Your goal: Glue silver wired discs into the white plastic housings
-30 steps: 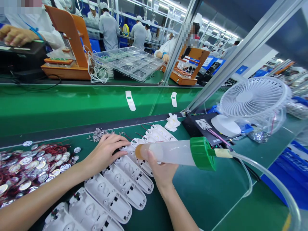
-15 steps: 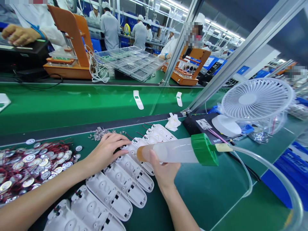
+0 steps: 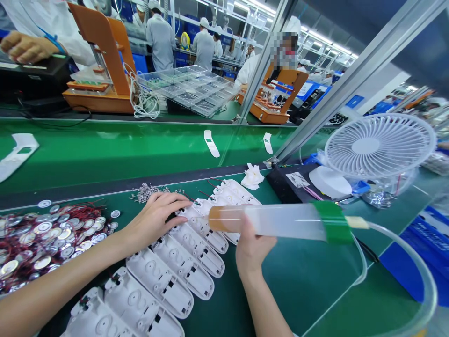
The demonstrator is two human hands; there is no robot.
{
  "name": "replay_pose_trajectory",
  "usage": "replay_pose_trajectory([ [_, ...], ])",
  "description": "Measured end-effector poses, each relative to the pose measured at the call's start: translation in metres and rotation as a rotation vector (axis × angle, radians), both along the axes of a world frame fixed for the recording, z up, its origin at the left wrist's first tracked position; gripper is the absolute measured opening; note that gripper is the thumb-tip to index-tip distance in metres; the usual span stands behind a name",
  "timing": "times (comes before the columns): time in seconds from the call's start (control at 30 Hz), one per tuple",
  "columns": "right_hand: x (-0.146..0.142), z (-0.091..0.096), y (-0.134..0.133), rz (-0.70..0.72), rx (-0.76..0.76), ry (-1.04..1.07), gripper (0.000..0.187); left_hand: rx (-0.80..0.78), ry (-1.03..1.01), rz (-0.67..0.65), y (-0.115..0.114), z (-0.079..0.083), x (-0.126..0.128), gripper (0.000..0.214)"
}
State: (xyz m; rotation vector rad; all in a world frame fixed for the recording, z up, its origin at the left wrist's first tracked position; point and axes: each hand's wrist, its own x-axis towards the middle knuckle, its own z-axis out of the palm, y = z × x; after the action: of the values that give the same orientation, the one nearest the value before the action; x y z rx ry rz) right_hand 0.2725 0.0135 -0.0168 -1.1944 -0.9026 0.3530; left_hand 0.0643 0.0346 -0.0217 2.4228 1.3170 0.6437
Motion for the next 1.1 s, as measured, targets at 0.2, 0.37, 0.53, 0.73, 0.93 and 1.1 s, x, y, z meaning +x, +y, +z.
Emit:
replay_pose_trajectory([
  [0.2,-0.001,0.013,-0.011,-0.016,0.078,0.222,0.031,0.046,-0.025,-0.041,-0.015,0.004,-0.014,0.031],
  [0.37,-0.012,-0.001,-0.028,0.114,0.071,-0.023,0.032,0.045,0.02,-0.058,-0.022,-0.002,-0.015,0.033],
  [0.53,-0.018,-0.001,-0.032,0.243,0.1,-0.361,0.022,0.078,0.043,-0.049,-0.022,-0.004,-0.013,0.026],
  [0.73,-0.019,0.0,-0.03,0.227,0.087,-0.459,0.02,0.091,0.072,-0.053,-0.022,-0.002,-0.013,0.026],
  [0.93,-0.016,-0.004,-0.03,0.204,0.098,-0.507,0.021,0.097,0.063,-0.052,-0.023,-0.003,-0.013,0.026],
  [1.1,-0.014,-0.005,-0.032,0.227,0.086,-0.502,0.022,0.102,0.056,-0.05,-0.023,-0.004,-0.013,0.025],
])
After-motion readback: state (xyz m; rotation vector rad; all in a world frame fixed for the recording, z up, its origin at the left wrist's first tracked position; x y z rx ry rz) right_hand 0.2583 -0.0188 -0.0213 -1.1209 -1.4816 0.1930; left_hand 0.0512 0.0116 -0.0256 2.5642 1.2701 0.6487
